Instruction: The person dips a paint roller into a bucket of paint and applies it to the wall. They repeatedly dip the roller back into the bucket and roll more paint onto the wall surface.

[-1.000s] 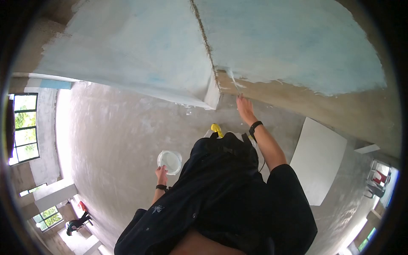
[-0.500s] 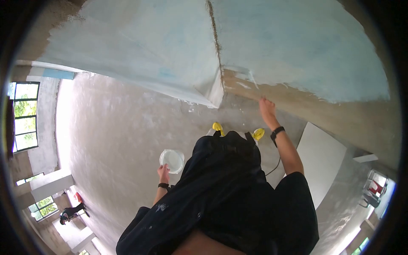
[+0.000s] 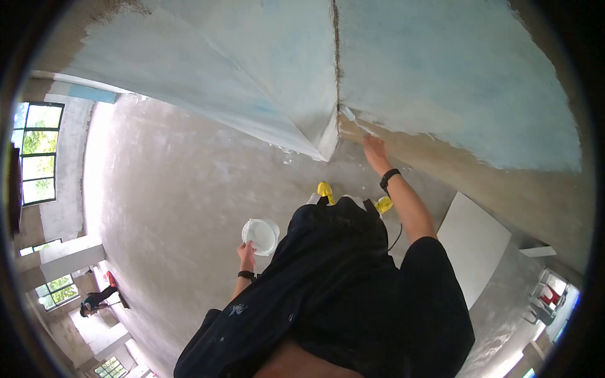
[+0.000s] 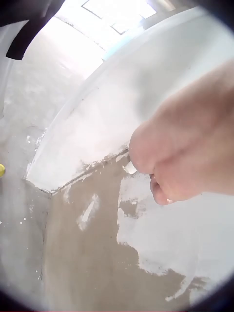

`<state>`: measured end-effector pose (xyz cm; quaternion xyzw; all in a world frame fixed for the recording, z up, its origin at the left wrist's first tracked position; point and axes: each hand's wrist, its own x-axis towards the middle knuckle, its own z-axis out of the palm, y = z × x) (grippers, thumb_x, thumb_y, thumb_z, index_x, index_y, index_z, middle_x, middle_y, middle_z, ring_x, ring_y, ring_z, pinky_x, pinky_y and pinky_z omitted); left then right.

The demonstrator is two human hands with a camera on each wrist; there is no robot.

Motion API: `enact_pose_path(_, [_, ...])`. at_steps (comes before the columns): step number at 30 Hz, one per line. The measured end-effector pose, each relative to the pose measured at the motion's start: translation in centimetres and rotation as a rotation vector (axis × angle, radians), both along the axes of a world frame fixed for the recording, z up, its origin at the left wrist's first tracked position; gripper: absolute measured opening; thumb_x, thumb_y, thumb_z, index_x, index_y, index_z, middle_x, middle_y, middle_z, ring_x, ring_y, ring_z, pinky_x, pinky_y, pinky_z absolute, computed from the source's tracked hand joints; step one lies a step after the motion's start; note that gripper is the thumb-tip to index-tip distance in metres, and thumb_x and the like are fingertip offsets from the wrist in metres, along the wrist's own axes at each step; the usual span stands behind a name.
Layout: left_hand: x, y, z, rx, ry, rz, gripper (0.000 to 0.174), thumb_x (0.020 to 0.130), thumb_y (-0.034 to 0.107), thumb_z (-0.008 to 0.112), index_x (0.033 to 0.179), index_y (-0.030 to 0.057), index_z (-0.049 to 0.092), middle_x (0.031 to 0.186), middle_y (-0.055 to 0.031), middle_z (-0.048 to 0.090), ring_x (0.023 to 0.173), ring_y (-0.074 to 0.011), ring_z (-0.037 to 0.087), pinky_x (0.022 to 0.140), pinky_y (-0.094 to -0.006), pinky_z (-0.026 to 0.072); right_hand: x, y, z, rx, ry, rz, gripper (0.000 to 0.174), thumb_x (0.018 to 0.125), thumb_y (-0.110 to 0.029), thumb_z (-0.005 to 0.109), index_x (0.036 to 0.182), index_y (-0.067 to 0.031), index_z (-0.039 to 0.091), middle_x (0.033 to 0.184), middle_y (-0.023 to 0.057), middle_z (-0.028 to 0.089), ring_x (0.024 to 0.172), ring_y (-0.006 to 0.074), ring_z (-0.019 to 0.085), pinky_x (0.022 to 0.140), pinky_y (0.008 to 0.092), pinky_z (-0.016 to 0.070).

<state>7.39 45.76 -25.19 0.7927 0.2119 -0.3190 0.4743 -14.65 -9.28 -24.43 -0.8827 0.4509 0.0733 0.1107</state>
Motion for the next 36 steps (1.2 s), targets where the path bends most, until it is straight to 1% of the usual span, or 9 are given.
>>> enact_pose_path(3, [0.1, -0.1, 0.4, -0.009, -0.021, 0.003, 0.005, 0.071, 0.005, 0.058, 0.073, 0.0023, 0.056, 0.065, -0.0010, 0.052, 0.053, -0.0104, 0.045, 0.050, -0.0261, 0.0392, -0.2, 0.3, -0.7, 0.049, -0.085, -0.085, 0.026, 0.087, -0.018, 0.037, 0.090, 0.0001, 0.055, 0.081, 0.0204, 0.062, 0.079, 0.0368, 0.061, 0.070, 0.0508, 0.0464])
enact_pose_path(8, [1.2, 0.6, -0.9, -0.001, 0.002, -0.042, 0.013, 0.070, 0.008, 0.058, 0.080, 0.0003, 0.058, 0.065, -0.0009, 0.049, 0.056, -0.0127, 0.047, 0.051, -0.0266, 0.0400, -9.6, 1.0, 1.5, -0.247, -0.085, 0.021, 0.026, 0.089, -0.020, 0.038, 0.088, -0.0010, 0.055, 0.075, 0.0200, 0.062, 0.075, 0.0376, 0.061, 0.068, 0.0504, 0.0472])
enact_pose_path(11, [1.5, 0.0, -0.7, 0.036, 0.009, -0.034, 0.006, 0.071, 0.007, 0.059, 0.070, 0.0045, 0.053, 0.062, -0.0003, 0.049, 0.052, -0.0108, 0.044, 0.048, -0.0263, 0.0356, -14.5, 1.2, 4.0, -0.194, 0.077, -0.221, 0.020, 0.086, -0.018, 0.046, 0.086, -0.0006, 0.055, 0.074, 0.0186, 0.062, 0.065, 0.0369, 0.060, 0.059, 0.0421, 0.0494])
enact_pose_path(17, [2.9, 0.1, -1.4, -0.020, 0.019, -0.026, 0.009, 0.072, 0.008, 0.058, 0.076, 0.0031, 0.053, 0.070, -0.0019, 0.050, 0.063, -0.0127, 0.048, 0.056, -0.0271, 0.0399, -15.0, 3.6, 10.1, -0.020, -0.499, -0.191, 0.024, 0.087, -0.018, 0.045, 0.077, 0.0025, 0.053, 0.064, 0.0230, 0.055, 0.058, 0.0378, 0.057, 0.053, 0.0413, 0.0445])
enact_pose_path(20, [2.8, -0.9, -0.6, -0.009, 0.029, -0.013, 0.011, 0.072, 0.009, 0.059, 0.080, 0.0027, 0.054, 0.076, -0.0029, 0.052, 0.067, -0.0129, 0.049, 0.059, -0.0278, 0.0416, -13.2, 5.7, 14.2, 0.261, -0.757, -0.382, 0.028, 0.090, -0.021, 0.043, 0.072, -0.0002, 0.047, 0.052, 0.0122, 0.048, 0.045, 0.0267, 0.049, 0.044, 0.0356, 0.0367])
enact_pose_path(22, [2.8, -1.2, -0.6, -0.008, 0.021, -0.045, 0.011, 0.072, 0.008, 0.059, 0.081, 0.0025, 0.054, 0.076, -0.0028, 0.053, 0.067, -0.0126, 0.049, 0.059, -0.0275, 0.0415, -10.8, 7.8, 22.0, 0.964, -1.118, -0.642, 0.033, 0.093, -0.030, 0.041, 0.071, -0.0057, 0.041, 0.051, -0.0007, 0.033, 0.042, 0.0122, 0.034, 0.042, 0.0265, 0.0268])
enact_pose_path(25, [2.7, -2.2, -0.7, -0.036, 0.007, -0.088, 0.010, 0.071, 0.007, 0.059, 0.080, 0.0027, 0.055, 0.075, -0.0022, 0.053, 0.066, -0.0119, 0.049, 0.057, -0.0269, 0.0411, -9.6, 9.9, 25.6, 1.127, -1.360, -0.591, 0.038, 0.093, -0.041, 0.040, 0.072, -0.0094, 0.036, 0.055, -0.0064, 0.023, 0.046, 0.0043, 0.023, 0.042, 0.0225, 0.0185])
enact_pose_path(31, [2.3, -3.1, 0.3, -0.070, 0.001, -0.200, 0.005, 0.071, 0.005, 0.059, 0.074, 0.0045, 0.055, 0.068, -0.0001, 0.052, 0.058, -0.0103, 0.046, 0.054, -0.0257, 0.0396, -9.8, 11.9, 29.5, 1.288, -1.548, -0.268, 0.048, 0.087, -0.052, 0.044, 0.072, -0.0084, 0.034, 0.054, -0.0056, 0.021, 0.045, 0.0053, 0.018, 0.041, 0.0231, 0.0159])
enact_pose_path(36, [1.8, -3.6, -0.7, -0.056, 0.032, -0.231, 0.004, 0.070, 0.005, 0.059, 0.073, 0.0046, 0.055, 0.068, -0.0002, 0.053, 0.056, -0.0097, 0.046, 0.051, -0.0256, 0.0388, -9.7, 12.2, 30.8, 1.300, -1.607, -0.206, 0.051, 0.083, -0.057, 0.047, 0.072, -0.0089, 0.033, 0.053, -0.0058, 0.019, 0.044, 0.0052, 0.016, 0.041, 0.0235, 0.0148])
